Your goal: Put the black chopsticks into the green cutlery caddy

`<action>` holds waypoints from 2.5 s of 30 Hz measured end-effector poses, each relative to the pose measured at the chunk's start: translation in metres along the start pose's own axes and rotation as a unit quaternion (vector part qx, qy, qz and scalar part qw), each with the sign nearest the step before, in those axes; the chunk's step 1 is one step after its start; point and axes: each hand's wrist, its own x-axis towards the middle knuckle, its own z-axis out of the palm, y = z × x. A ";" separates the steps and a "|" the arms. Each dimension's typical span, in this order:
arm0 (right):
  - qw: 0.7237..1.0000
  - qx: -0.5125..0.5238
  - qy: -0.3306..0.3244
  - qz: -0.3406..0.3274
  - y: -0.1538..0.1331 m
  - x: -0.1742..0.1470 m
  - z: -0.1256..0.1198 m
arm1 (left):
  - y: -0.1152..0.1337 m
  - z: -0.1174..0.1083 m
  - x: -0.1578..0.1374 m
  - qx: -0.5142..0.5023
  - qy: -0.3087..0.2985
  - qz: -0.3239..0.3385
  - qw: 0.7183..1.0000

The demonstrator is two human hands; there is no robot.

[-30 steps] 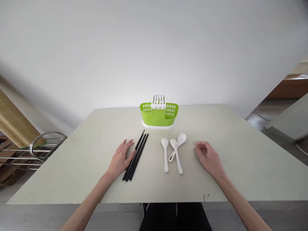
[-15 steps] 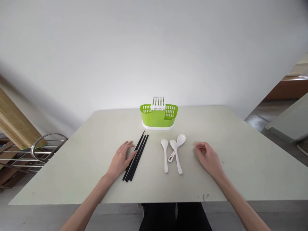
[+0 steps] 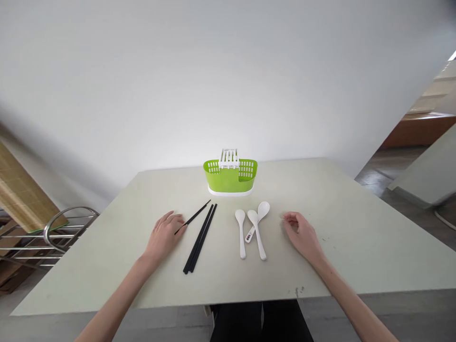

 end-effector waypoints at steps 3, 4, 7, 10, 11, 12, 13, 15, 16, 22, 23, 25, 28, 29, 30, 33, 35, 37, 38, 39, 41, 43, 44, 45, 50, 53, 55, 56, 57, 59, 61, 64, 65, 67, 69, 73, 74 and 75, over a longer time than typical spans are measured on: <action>1.000 0.004 -0.002 0.007 -0.001 0.000 0.000 | -0.007 -0.012 0.008 0.088 -0.029 0.007 0.996; 1.000 0.004 0.001 0.009 -0.002 0.000 0.000 | -0.009 -0.014 0.011 0.106 -0.035 0.010 0.994; 1.000 0.005 0.007 0.009 -0.002 0.000 0.000 | -0.011 -0.018 0.017 0.121 -0.042 0.016 0.992; 1.000 0.010 0.008 0.007 -0.001 0.000 0.001 | -0.010 -0.020 0.021 0.119 -0.044 0.024 0.992; 1.000 0.011 0.007 0.006 -0.001 0.000 0.001 | -0.010 -0.021 0.022 0.120 -0.046 0.026 0.991; 1.000 0.012 0.008 0.006 0.000 0.001 0.001 | -0.009 -0.022 0.023 0.122 -0.048 0.027 0.991; 1.000 0.013 0.009 0.004 0.001 0.001 0.001 | -0.009 -0.023 0.023 0.125 -0.051 0.028 0.990; 1.000 0.015 0.010 -0.003 0.002 0.002 0.001 | -0.008 -0.026 0.024 0.130 -0.060 0.020 0.990; 1.000 0.016 0.010 -0.006 0.003 0.002 0.002 | -0.008 -0.027 0.025 0.129 -0.064 0.010 0.990; 1.000 0.017 0.003 -0.008 0.005 0.003 0.003 | -0.011 -0.044 0.030 0.051 -0.024 -0.075 0.996; 1.000 0.017 0.004 -0.009 0.005 0.003 0.003 | -0.011 -0.047 0.031 0.011 -0.006 -0.083 0.996; 1.000 0.016 0.005 -0.009 0.006 0.003 0.004 | -0.008 -0.054 0.033 -0.089 0.039 -0.099 0.990; 1.000 0.014 0.002 -0.006 0.006 0.003 0.004 | 0.003 -0.060 0.034 -0.232 0.103 -0.132 0.958; 1.000 0.014 0.002 -0.004 0.006 0.003 0.004 | 0.008 -0.060 0.033 -0.271 0.118 -0.145 0.944; 1.000 0.013 0.003 -0.004 0.006 0.002 0.004 | 0.013 -0.060 0.033 -0.306 0.129 -0.155 0.930; 1.000 0.013 0.006 -0.006 0.005 0.002 0.004 | 0.024 -0.054 0.031 -0.376 0.159 -0.170 0.897; 1.000 0.013 0.007 -0.009 0.005 0.003 0.004 | 0.028 -0.048 0.029 -0.395 0.176 -0.174 0.885; 1.000 0.012 0.007 -0.008 0.005 0.003 0.004 | 0.030 -0.043 0.028 -0.408 0.188 -0.168 0.878; 1.000 0.011 0.006 -0.008 0.005 0.003 0.004 | 0.030 -0.041 0.027 -0.416 0.193 -0.161 0.874; 1.000 0.011 0.005 -0.009 0.005 0.003 0.005 | 0.031 -0.040 0.026 -0.423 0.196 -0.152 0.871; 1.000 0.011 0.004 -0.012 0.006 0.002 0.005 | 0.032 -0.038 0.023 -0.431 0.200 -0.135 0.870; 1.000 0.009 0.004 -0.013 0.007 0.002 0.006 | 0.034 -0.036 0.020 -0.424 0.201 -0.124 0.874; 1.000 0.009 0.004 -0.013 0.007 0.002 0.006 | 0.035 -0.036 0.019 -0.418 0.202 -0.120 0.877; 1.000 0.010 0.004 -0.013 0.007 0.002 0.006 | 0.035 -0.035 0.017 -0.414 0.201 -0.115 0.880; 1.000 0.016 0.005 -0.015 0.004 0.002 0.005 | 0.036 -0.027 0.008 -0.398 0.180 -0.119 0.892; 1.000 0.018 0.006 -0.012 0.003 0.002 0.004 | 0.033 -0.022 0.003 -0.396 0.176 -0.134 0.891; 1.000 0.016 0.005 -0.012 0.003 0.002 0.004 | 0.031 -0.018 0.001 -0.398 0.173 -0.139 0.890; 1.000 0.015 0.004 -0.013 0.003 0.001 0.004 | 0.030 -0.017 0.001 -0.399 0.173 -0.141 0.889; 1.000 0.014 0.002 -0.012 0.004 0.001 0.004 | 0.028 -0.016 0.001 -0.399 0.173 -0.143 0.889; 1.000 0.012 -0.002 -0.008 0.004 0.001 0.004 | 0.026 -0.014 0.001 -0.401 0.169 -0.150 0.888; 1.000 0.012 -0.003 -0.003 0.004 0.001 0.004 | 0.024 -0.015 0.003 -0.405 0.160 -0.162 0.885; 1.000 0.015 -0.001 -0.004 0.004 0.002 0.004 | 0.029 -0.020 0.004 -0.438 0.152 -0.183 0.867; 1.000 0.017 0.000 -0.005 0.004 0.002 0.004 | 0.033 -0.023 0.005 -0.456 0.154 -0.189 0.856; 1.000 0.022 0.000 -0.006 0.005 0.003 0.004 | 0.044 -0.029 0.004 -0.499 0.158 -0.196 0.829; 1.000 0.030 0.001 -0.007 0.004 0.004 0.004 | 0.059 -0.033 0.003 -0.543 0.161 -0.193 0.801; 0.999 0.040 0.009 -0.024 -0.015 -0.004 0.002 | 0.093 -0.031 0.000 -0.622 0.134 -0.178 0.751; 0.998 0.045 0.005 -0.033 -0.025 -0.009 0.002 | 0.101 -0.029 -0.001 -0.640 0.122 -0.177 0.738; 0.998 0.057 -0.004 -0.041 -0.037 -0.016 0.002 | 0.110 -0.026 -0.001 -0.657 0.110 -0.178 0.724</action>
